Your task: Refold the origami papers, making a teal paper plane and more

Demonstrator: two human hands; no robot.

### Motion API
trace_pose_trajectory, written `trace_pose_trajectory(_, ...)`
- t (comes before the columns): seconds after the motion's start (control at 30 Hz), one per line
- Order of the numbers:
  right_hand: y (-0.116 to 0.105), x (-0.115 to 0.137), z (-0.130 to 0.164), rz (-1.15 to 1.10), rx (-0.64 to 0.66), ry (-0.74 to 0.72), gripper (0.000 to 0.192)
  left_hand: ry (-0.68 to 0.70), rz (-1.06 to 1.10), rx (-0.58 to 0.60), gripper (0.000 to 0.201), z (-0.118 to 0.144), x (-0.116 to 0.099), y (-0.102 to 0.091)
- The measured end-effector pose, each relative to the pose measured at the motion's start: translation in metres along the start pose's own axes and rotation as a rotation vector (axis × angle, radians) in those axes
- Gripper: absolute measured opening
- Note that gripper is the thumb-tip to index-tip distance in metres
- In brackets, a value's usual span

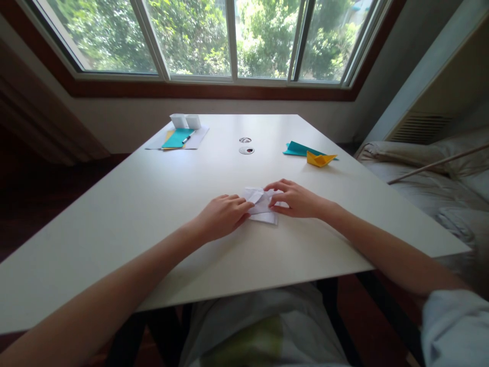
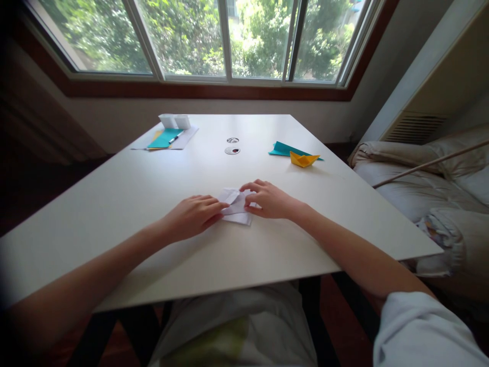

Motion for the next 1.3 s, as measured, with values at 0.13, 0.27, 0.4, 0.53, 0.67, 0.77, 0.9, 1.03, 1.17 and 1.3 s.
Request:
trace_pose_trajectory(0.13, 0.003, 0.002, -0.002, 0.015, -0.001, -0.012, 0.017, -0.001, 0.032, -0.002, 0.026, 0.000, 0.003, 0.002)
trace_pose_trajectory(0.27, 0.005, 0.002, -0.004, -0.084, 0.061, 0.025, 0.023, -0.075, 0.001, -0.023, 0.023, 0.001, 0.004, 0.000)
trace_pose_trajectory(0.4, 0.006, 0.002, -0.006, -0.118, 0.076, 0.028, 0.024, -0.318, -0.082, -0.076, 0.024, 0.002, 0.011, -0.005)
trace_pose_trajectory(0.53, 0.007, 0.002, -0.004, -0.124, 0.063, 0.042, 0.025, -0.470, -0.073, -0.045, 0.033, 0.002, 0.020, -0.004)
trace_pose_trajectory(0.67, 0.010, 0.003, -0.003, -0.110, 0.034, 0.054, 0.025, -0.480, 0.066, -0.003, 0.034, -0.001, 0.023, 0.002)
trace_pose_trajectory(0.77, 0.011, 0.005, -0.004, -0.071, 0.023, 0.065, 0.025, -0.549, 0.202, -0.029, 0.031, -0.002, 0.023, 0.006)
trace_pose_trajectory(0.9, 0.012, 0.009, -0.006, -0.024, 0.028, 0.098, 0.024, -0.631, 0.325, -0.034, 0.029, -0.003, 0.025, 0.011)
trace_pose_trajectory(1.03, 0.011, 0.011, -0.009, -0.083, 0.002, 0.129, 0.020, -0.620, 0.343, -0.058, 0.022, -0.003, 0.028, 0.013)
trace_pose_trajectory(1.17, 0.010, 0.007, -0.009, -0.135, -0.070, 0.196, 0.018, -0.614, 0.379, -0.045, 0.020, -0.003, 0.029, 0.012)
trace_pose_trajectory(1.3, 0.013, -0.004, -0.006, -0.173, -0.150, 0.328, 0.018, -0.627, 0.356, -0.033, 0.022, -0.003, 0.026, 0.009)
Point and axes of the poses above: each hand's wrist, its own z-axis away from the middle knuckle, its own y-axis out of the palm, x = y × z, the point moved 2 cm from there along -z, towards the middle knuckle, and after that the axes turned 8 degrees about -y, right-handed, at the moved point
